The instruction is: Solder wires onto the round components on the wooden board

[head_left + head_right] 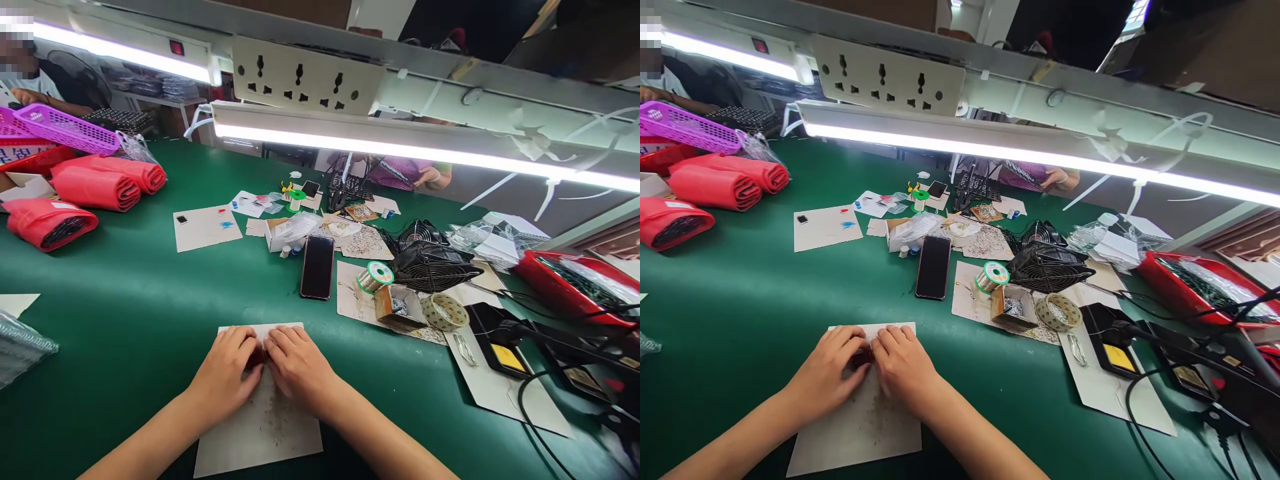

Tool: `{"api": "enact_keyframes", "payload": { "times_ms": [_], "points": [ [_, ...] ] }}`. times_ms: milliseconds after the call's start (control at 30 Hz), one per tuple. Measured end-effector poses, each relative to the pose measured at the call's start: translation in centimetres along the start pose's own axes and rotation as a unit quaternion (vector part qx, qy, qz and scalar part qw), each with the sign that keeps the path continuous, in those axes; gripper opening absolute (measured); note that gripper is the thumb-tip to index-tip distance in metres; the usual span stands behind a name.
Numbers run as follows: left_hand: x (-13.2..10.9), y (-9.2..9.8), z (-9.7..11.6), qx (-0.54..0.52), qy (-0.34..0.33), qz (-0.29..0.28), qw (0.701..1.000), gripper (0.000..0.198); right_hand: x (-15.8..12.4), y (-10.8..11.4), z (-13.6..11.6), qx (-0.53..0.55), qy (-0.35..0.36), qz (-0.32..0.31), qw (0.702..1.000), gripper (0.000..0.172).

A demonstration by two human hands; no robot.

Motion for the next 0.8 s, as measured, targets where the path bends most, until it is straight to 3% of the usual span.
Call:
{"api": "enact_keyframes", "payload": {
  "times_ms": [167,267,367,433,500,567,633,733,800],
  "points": [
    [0.6,0.7,-0.4,-0.060,0.055,-0.022,0.996,0.012,0.3,-1.4,0.5,0.073,-0.038,0.000,0.997,0.016],
    [1.0,1.1,-0.8,-0.123,0.116,-0.036,0.985,0.012,0.4,-1.0,0.9,0.135,-0.109,0.024,0.985,0.015],
    [1.3,1.2,-1.1,-0.193,0.172,-0.035,0.965,0.022,0.5,-0.5,1.6,0.210,-0.212,0.047,0.953,0.015],
    [1.3,1.0,-1.4,-0.271,0.227,-0.021,0.935,0.042,0.6,-0.3,2.0,0.264,-0.285,0.052,0.920,0.015],
    [1.1,0.3,-1.5,-0.363,0.302,-0.010,0.881,0.060,0.8,-0.2,2.2,0.321,-0.340,0.046,0.883,0.017],
    [0.7,-0.4,-1.2,-0.431,0.366,-0.016,0.825,0.062,1.0,-0.2,2.0,0.373,-0.372,0.037,0.849,0.021],
    [0.5,-1.1,-0.4,-0.469,0.395,-0.037,0.789,0.057,1.1,-0.1,1.5,0.409,-0.391,0.034,0.824,0.027],
    [0.4,-1.5,0.5,-0.523,0.418,-0.052,0.741,0.051,1.0,-0.1,1.0,0.427,-0.400,0.035,0.811,0.030],
    [0.5,-1.4,0.5,-0.544,0.425,-0.044,0.722,0.049,0.7,0.0,0.9,0.411,-0.397,0.048,0.819,0.027]
  ]
}}
Point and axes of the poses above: each hand's wrist, its own x-axis towards the middle knuckle, its own y-axis out of the back of the hand, z = x × y, the point moved 5 cm from there along x, towards the middle knuckle, and after that the axes turned 15 degrees about z, right-handed, at the moved point
